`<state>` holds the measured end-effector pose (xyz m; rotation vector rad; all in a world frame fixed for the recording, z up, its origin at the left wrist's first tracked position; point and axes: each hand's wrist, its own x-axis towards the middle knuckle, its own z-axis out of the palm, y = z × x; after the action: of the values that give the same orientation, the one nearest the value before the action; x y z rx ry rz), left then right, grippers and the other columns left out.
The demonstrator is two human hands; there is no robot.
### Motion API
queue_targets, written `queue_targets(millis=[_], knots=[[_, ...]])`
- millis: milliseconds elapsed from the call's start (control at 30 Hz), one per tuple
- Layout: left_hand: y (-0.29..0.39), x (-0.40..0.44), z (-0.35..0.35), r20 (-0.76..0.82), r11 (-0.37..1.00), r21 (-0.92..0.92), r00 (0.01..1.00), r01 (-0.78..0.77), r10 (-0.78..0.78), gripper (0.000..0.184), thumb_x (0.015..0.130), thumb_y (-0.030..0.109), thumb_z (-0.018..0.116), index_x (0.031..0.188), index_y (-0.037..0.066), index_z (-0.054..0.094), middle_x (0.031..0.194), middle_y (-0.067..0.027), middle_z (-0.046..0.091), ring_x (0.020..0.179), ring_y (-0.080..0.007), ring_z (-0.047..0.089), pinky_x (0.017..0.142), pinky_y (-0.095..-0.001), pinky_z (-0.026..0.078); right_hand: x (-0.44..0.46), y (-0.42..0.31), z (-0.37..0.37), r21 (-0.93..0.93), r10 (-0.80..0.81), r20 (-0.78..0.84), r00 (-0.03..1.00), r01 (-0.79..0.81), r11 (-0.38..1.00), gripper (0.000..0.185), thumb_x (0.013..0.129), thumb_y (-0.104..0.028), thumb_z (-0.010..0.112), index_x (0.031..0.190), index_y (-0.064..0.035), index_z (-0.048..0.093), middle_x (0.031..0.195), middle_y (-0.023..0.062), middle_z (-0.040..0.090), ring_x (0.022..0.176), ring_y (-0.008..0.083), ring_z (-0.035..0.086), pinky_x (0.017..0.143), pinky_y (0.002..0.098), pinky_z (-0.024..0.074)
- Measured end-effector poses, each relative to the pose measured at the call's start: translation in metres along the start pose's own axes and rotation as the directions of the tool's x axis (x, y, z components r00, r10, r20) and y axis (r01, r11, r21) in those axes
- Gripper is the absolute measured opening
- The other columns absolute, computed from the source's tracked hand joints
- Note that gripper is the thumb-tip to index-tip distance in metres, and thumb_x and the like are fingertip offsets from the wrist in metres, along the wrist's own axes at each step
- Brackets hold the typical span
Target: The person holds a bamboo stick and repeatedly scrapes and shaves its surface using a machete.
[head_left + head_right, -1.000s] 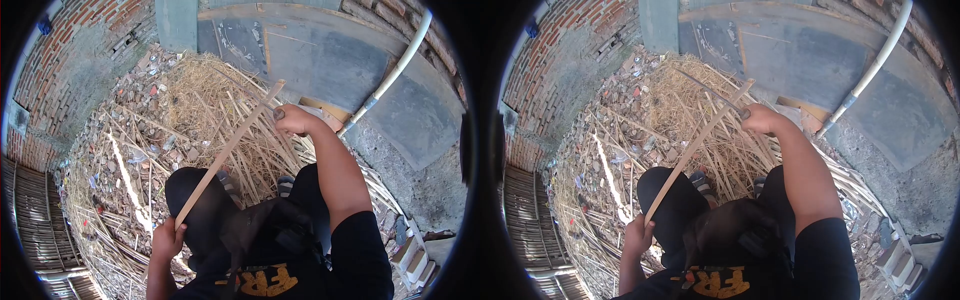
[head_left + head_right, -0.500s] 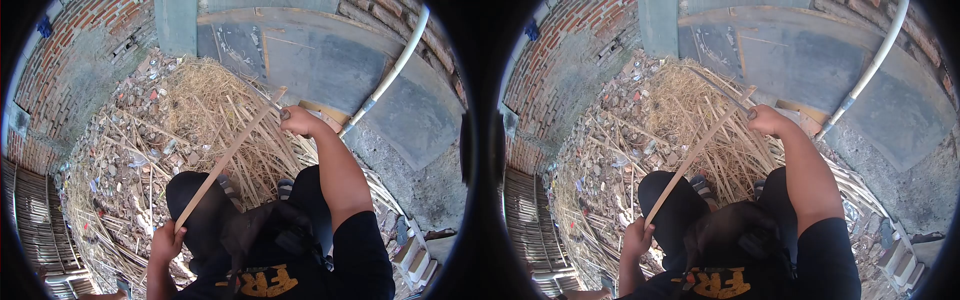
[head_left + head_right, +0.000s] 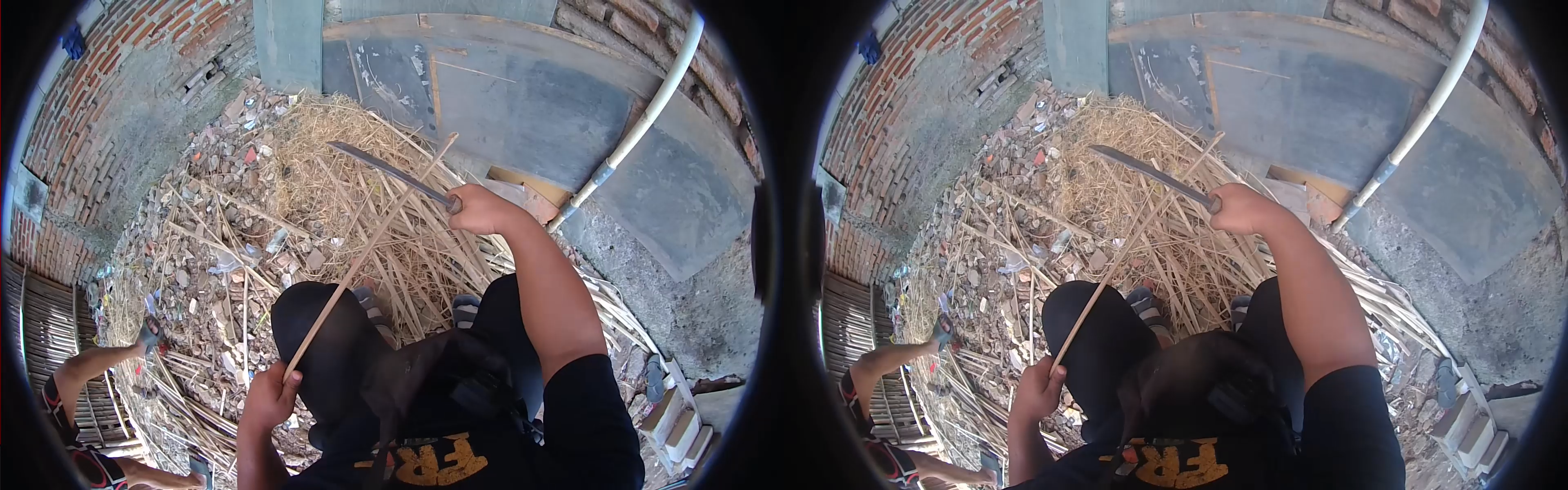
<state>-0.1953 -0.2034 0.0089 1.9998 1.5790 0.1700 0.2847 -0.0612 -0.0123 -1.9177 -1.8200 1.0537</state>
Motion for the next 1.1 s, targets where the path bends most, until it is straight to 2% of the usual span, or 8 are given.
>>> queue_targets(millis=[167,300,433,667,800,933,967,1100], knots=[[-0.004,0.001,0.003,0.026,1.0,0.008,1.0,0.002,-0.002,0.053,0.106,0.046,0.056,0.083,-0.001,0.055,0.061,-0.02,0.055,0.056,-0.0383,0.057,0.055,-0.0442,0.045,-0.021,-0.026,0.017,-0.231,-0.212,0.064,0.975,0.221,0.948,0.034,0.077,-0.019,0.073,0.107,-0.0027,0.072,0.087,0.016,0.071,0.084,0.0296,0.068,0.079,0.043,0.0528],[-0.011,0.0,0.008,-0.012,0.997,-0.077,1.0,0.004,-0.005,0.048,0.103,0.043,0.062,0.081,0.001,0.056,0.063,-0.0222,0.059,0.062,-0.0462,0.062,0.055,-0.0476,0.046,0.007,0.017,-0.012,0.115,-0.016,0.002,1.0,0.015,0.993,0.029,0.076,-0.016,0.076,0.099,-0.0008,0.067,0.079,0.0067,0.064,0.07,0.0204,0.06,0.069,0.0385,0.052],[0.001,-0.003,0.002,-0.009,1.0,0.002,1.0,0.007,-0.007,0.049,0.105,0.044,0.057,0.086,-0.002,0.057,0.064,-0.0206,0.058,0.059,-0.0394,0.059,0.057,-0.0446,0.046,0.006,0.026,-0.015,0.079,0.124,-0.075,0.989,-0.118,0.99,0.045,0.078,-0.018,0.071,0.12,-0.0023,0.07,0.099,0.0182,0.073,0.092,0.0297,0.07,0.083,0.0415,0.0536],[0.003,0.002,0.005,-0.001,0.998,-0.057,1.0,0.016,-0.016,0.044,0.103,0.04,0.062,0.083,0.002,0.056,0.062,-0.0215,0.059,0.061,-0.046,0.062,0.054,-0.048,0.046,-0.023,-0.016,-0.004,-0.156,-0.143,0.142,0.979,0.165,0.974,0.04,0.078,-0.017,0.071,0.115,-0.0035,0.071,0.096,0.0166,0.073,0.089,0.0296,0.07,0.08,0.0412,0.0546],[-0.007,0.0,0.011,-0.057,0.998,-0.032,0.997,-0.047,0.045,0.044,0.103,0.04,0.062,0.082,0.002,0.055,0.062,-0.0211,0.059,0.06,-0.0464,0.062,0.054,-0.0486,0.046,0.01,0.035,-0.036,0.258,0.229,-0.015,0.973,-0.217,0.941,0.048,0.075,-0.017,0.074,0.119,0.0011,0.069,0.099,0.0173,0.073,0.088,0.0263,0.071,0.079,0.0387,0.0553],[0.003,-0.002,0.005,-0.032,1.0,0.022,0.999,0.004,-0.004,0.045,0.103,0.041,0.062,0.082,0.002,0.056,0.063,-0.0211,0.06,0.063,-0.0467,0.063,0.055,-0.0494,0.047,0.002,0.028,-0.012,0.07,0.011,-0.153,0.988,-0.001,0.998,0.033,0.077,-0.016,0.074,0.102,0.004,0.064,0.078,0.0108,0.064,0.078,0.0249,0.064,0.071,0.0408,0.0518],[0.005,-0.001,0.005,-0.018,1.0,0.016,1.0,0.015,-0.015,0.045,0.102,0.041,0.062,0.081,0.002,0.056,0.063,-0.0211,0.061,0.064,-0.0466,0.064,0.056,-0.0496,0.047,-0.007,0.007,-0.012,-0.019,-0.013,-0.058,0.998,0.012,1.0,0.049,0.077,-0.018,0.07,0.122,0.0019,0.069,0.097,0.0204,0.071,0.095,0.0317,0.07,0.085,0.0424,0.0544],[0.0,0.003,0.003,-0.016,0.999,0.034,0.999,-0.032,0.032,0.043,0.102,0.042,0.062,0.084,0.003,0.058,0.067,-0.0205,0.063,0.067,-0.0461,0.065,0.06,-0.0515,0.049,-0.018,-0.021,-0.006,-0.122,-0.161,0.116,0.98,0.175,0.977,0.033,0.077,-0.017,0.072,0.104,0.0003,0.068,0.087,0.0154,0.069,0.086,0.0271,0.067,0.078,0.0409,0.0528]])
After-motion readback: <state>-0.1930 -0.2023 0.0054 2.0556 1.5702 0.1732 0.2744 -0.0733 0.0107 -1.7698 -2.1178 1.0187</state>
